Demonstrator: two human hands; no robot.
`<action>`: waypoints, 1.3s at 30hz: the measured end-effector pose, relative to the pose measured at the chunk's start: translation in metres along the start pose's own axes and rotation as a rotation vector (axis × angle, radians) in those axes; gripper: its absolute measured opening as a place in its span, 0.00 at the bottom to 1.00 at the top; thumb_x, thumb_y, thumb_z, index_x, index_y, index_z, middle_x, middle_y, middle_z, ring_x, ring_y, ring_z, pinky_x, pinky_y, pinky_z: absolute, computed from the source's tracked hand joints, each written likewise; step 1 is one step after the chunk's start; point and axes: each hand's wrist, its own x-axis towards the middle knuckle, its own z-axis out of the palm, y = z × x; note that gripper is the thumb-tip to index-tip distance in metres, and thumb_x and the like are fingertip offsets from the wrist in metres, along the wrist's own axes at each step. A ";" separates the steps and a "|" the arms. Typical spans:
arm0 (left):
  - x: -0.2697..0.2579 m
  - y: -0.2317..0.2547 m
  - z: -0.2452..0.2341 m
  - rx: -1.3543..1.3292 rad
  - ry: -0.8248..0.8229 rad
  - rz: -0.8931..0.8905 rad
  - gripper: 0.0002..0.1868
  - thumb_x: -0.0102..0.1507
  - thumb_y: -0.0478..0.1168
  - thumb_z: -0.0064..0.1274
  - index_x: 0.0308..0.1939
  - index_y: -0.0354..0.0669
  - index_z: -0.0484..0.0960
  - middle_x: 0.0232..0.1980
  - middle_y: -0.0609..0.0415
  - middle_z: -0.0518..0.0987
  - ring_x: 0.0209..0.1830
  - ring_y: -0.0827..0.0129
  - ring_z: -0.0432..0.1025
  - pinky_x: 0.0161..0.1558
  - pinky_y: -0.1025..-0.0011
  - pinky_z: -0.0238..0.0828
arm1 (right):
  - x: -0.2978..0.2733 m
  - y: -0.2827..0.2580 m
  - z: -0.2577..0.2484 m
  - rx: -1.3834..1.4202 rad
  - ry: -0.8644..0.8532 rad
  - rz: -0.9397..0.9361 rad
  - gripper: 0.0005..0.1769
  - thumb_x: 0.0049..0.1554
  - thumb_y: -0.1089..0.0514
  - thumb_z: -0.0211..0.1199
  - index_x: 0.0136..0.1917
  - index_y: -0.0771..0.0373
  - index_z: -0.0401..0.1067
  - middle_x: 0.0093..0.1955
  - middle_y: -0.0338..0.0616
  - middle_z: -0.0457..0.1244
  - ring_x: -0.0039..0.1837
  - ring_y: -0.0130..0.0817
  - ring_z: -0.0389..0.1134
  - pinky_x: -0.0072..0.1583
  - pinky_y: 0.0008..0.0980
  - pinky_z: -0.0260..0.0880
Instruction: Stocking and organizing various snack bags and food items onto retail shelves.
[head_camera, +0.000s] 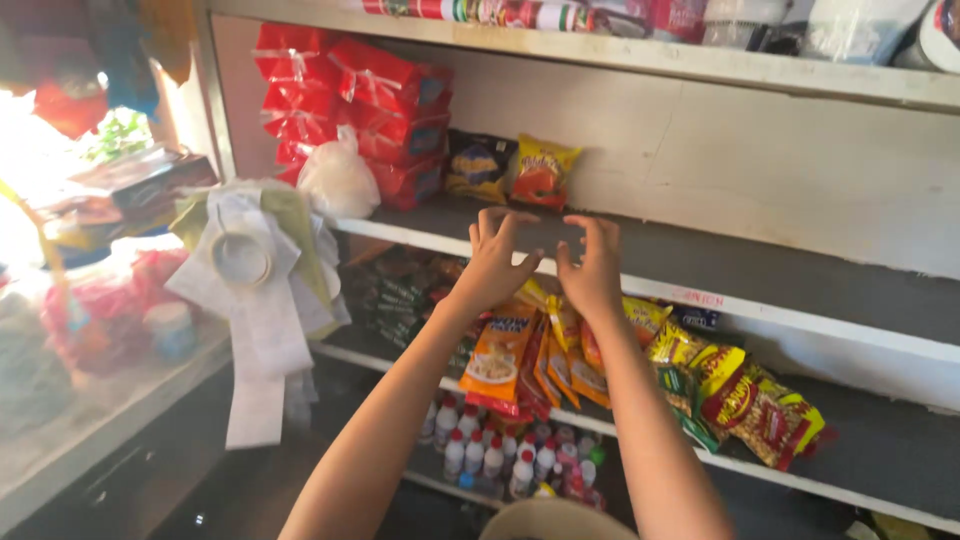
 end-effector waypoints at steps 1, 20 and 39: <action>0.004 -0.020 0.008 -0.008 0.004 0.010 0.31 0.58 0.42 0.63 0.64 0.47 0.72 0.64 0.42 0.65 0.67 0.43 0.58 0.66 0.51 0.57 | 0.005 0.023 0.014 -0.009 0.009 -0.004 0.22 0.55 0.64 0.66 0.63 0.59 0.71 0.63 0.52 0.59 0.59 0.46 0.64 0.58 0.43 0.71; 0.057 -0.176 0.095 0.126 -1.082 -0.412 0.54 0.59 0.76 0.41 0.80 0.50 0.50 0.82 0.42 0.51 0.83 0.51 0.44 0.78 0.47 0.38 | 0.138 0.270 0.162 0.173 -0.295 0.655 0.42 0.47 0.58 0.75 0.70 0.68 0.59 0.61 0.51 0.64 0.63 0.42 0.67 0.60 0.40 0.67; 0.053 -0.143 0.071 0.117 -0.749 -0.473 0.63 0.62 0.73 0.44 0.80 0.45 0.22 0.79 0.26 0.47 0.78 0.30 0.46 0.72 0.47 0.51 | 0.179 0.226 0.146 0.130 -0.485 0.777 0.22 0.49 0.53 0.74 0.54 0.65 0.76 0.45 0.46 0.70 0.44 0.37 0.70 0.41 0.41 0.70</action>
